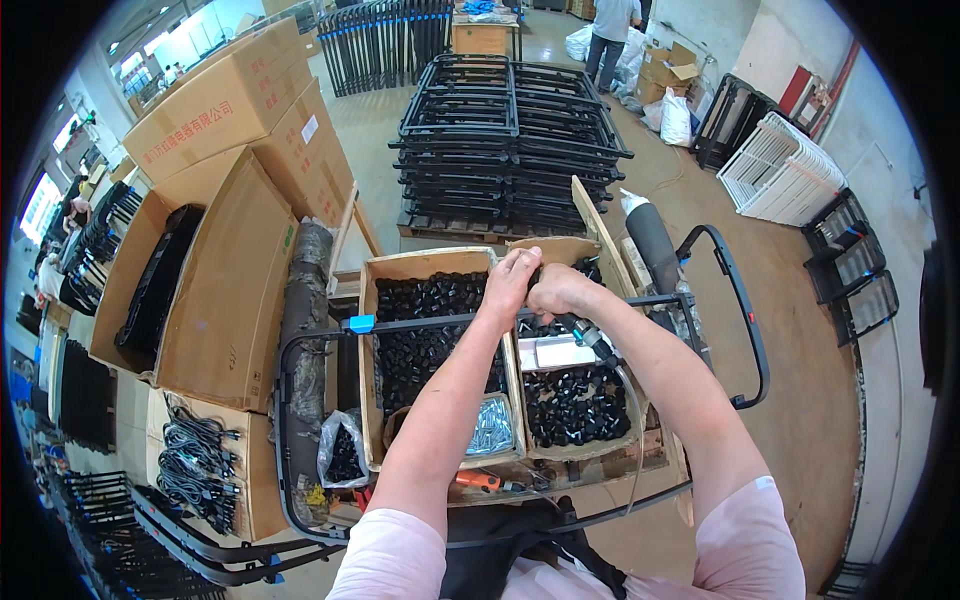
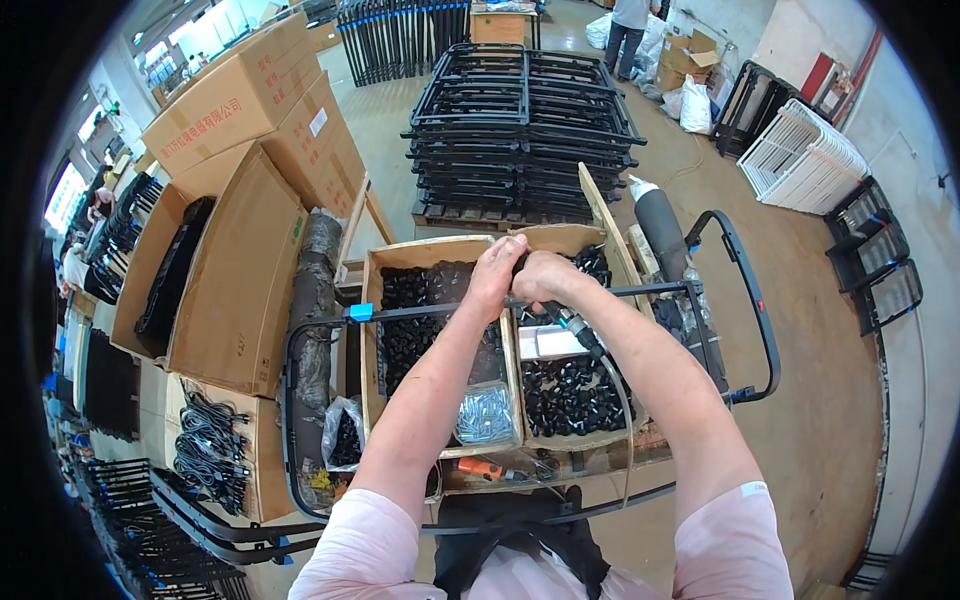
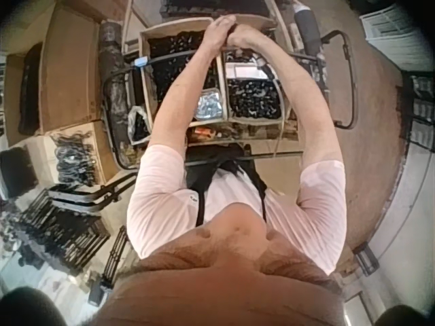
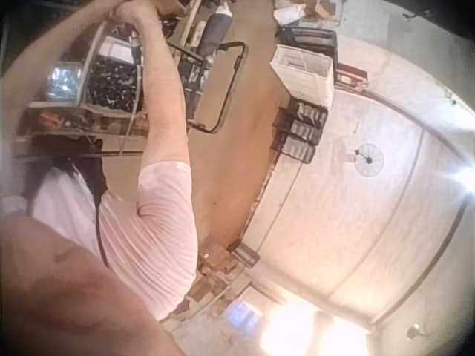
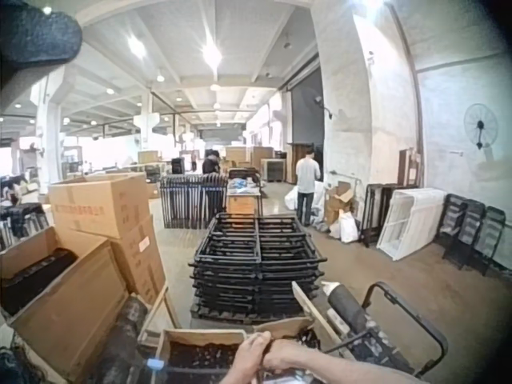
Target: The person assembles a black electronic device by attaching a handle, inserting a power cord, and securing components with a cordless drill. They work at a station with boxes of parts and stacks of similar devices in a warehouse setting.
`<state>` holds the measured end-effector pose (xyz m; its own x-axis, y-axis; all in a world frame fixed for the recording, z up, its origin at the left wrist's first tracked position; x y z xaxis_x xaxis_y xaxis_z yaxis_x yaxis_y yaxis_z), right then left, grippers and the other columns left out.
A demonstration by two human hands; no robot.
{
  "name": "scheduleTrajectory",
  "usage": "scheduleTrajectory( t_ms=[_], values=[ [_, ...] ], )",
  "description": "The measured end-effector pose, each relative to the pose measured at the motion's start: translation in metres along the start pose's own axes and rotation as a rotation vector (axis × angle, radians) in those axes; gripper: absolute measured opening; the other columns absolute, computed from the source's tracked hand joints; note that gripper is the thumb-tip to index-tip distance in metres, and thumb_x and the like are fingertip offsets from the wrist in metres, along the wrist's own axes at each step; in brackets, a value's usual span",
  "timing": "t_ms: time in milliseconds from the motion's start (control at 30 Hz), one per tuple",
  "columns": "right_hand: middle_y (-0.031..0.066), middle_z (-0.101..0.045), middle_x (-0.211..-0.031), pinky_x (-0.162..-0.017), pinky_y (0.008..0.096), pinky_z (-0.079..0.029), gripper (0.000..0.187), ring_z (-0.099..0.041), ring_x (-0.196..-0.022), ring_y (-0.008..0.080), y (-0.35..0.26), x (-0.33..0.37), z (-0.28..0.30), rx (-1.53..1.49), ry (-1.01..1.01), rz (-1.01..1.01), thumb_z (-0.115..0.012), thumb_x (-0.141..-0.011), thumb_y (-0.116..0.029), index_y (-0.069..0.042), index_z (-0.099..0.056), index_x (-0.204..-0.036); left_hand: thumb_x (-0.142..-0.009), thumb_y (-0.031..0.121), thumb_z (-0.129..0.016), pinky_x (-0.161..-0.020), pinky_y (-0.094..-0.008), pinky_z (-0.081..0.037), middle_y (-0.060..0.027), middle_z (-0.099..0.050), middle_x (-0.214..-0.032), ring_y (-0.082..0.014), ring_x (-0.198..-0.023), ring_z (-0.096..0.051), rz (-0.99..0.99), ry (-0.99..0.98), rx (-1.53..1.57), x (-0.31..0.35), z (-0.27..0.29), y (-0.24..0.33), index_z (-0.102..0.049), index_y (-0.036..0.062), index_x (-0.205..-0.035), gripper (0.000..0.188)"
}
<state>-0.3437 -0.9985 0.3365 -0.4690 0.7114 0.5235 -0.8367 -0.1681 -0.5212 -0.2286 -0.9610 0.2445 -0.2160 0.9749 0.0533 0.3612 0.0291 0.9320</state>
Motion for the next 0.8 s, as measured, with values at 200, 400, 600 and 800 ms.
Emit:
scheduleTrajectory(
  t_ms=[200, 400, 600, 800],
  values=[
    [0.0180, -0.075, -0.074, -0.064, 0.0363, -0.056, 0.017, -0.075, -0.068, 0.0240, 0.011, -0.008, 0.004, 0.054, -0.001, 0.005, -0.071, -0.068, -0.012, 0.005, -0.072, -0.070, -0.106, 0.041, -0.066, -0.089, -0.0323, -0.050, -0.0031, -0.070, -0.101, -0.0130, -0.097, -0.062, 0.020, -0.065, 0.029, 0.005, -0.009, 0.015, -0.073, 0.0048, -0.108, 0.037],
    [0.0177, -0.077, -0.080, -0.069, 0.0378, -0.058, 0.023, -0.075, -0.074, 0.0289, -0.003, 0.011, 0.012, 0.037, 0.011, 0.019, -0.073, -0.066, -0.013, 0.005, -0.075, -0.080, -0.107, 0.034, -0.065, -0.085, -0.0316, -0.051, -0.0022, -0.069, -0.100, -0.0127, -0.095, -0.063, 0.114, -0.121, 0.096, 0.001, -0.008, 0.026, -0.073, 0.0079, -0.104, 0.027],
    [0.0281, -0.077, -0.110, -0.092, 0.0473, -0.058, 0.044, -0.075, -0.106, 0.0409, -0.019, 0.093, 0.014, 0.205, 0.262, -0.011, -0.071, -0.077, -0.025, 0.006, -0.077, -0.107, -0.106, 0.029, -0.069, -0.083, -0.0275, -0.048, 0.0028, -0.067, -0.094, -0.0080, -0.089, -0.059, -0.104, -0.208, 0.006, 0.033, -0.031, 0.053, -0.073, 0.0079, -0.099, 0.023],
    [0.0323, -0.073, -0.092, -0.084, 0.0521, -0.058, 0.050, -0.074, -0.092, 0.0459, 0.017, 0.265, -0.048, 0.284, 0.115, -0.098, -0.068, -0.084, -0.039, 0.010, -0.074, -0.093, -0.108, 0.028, -0.066, -0.089, -0.0276, -0.049, 0.0032, -0.066, -0.102, -0.0069, -0.097, -0.057, 0.009, -0.448, -0.044, 0.199, -0.074, 0.032, -0.070, 0.0041, -0.109, 0.024]
  ],
)
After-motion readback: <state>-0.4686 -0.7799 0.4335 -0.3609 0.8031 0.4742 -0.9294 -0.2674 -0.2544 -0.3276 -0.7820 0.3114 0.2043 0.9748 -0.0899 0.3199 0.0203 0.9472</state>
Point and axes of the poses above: each hand's wrist, its own x-axis away from the middle knuckle, its own z-axis out of the back of the hand, y = z × x, the point moved 1 cm from there along -x, towards the middle knuckle
